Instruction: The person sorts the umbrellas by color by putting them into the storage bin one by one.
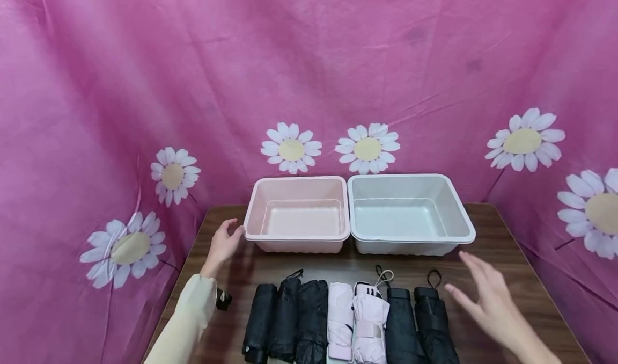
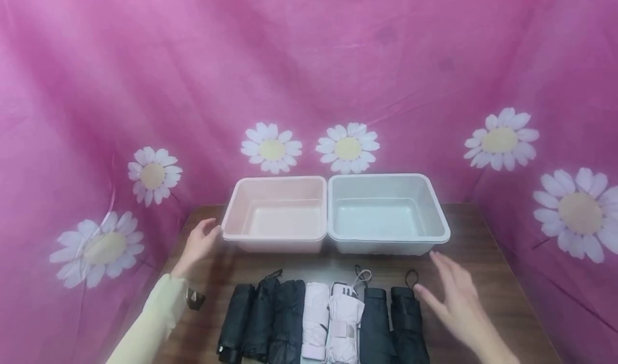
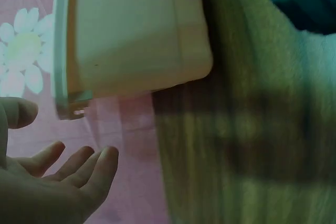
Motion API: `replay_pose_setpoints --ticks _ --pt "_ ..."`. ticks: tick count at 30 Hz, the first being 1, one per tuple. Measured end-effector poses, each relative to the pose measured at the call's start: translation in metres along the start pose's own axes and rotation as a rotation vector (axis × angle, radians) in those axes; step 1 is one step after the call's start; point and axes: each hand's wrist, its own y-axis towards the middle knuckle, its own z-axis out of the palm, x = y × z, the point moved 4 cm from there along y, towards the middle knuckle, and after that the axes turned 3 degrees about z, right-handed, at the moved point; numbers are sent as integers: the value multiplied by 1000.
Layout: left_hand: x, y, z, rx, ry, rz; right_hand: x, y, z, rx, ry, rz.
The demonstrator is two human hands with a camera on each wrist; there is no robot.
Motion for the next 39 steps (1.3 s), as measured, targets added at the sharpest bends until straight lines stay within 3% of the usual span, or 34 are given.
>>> replay_pose_setpoints --ticks 4,9,14,21,26,30,39 --pt "5 9 1 42 -30 -37 -4 -28 40 105 -24 130" --pt "-9 26 -3 30 -115 -28 -3 -45 78 315 -68 330" --pt "-17 37 4 30 -209 -38 -3 -57 94 407 -75 472" --pt "-8 38 18 -10 -333 -107 -3 -76 102 495 -57 694" --pt "3 32 29 -17 -437 -171 -4 -83 103 513 -76 752" --pt "8 30 32 -9 -462 -204 -6 -82 101 555 -70 786" --pt "9 32 33 35 -507 -189 -10 -79 99 585 -42 812"
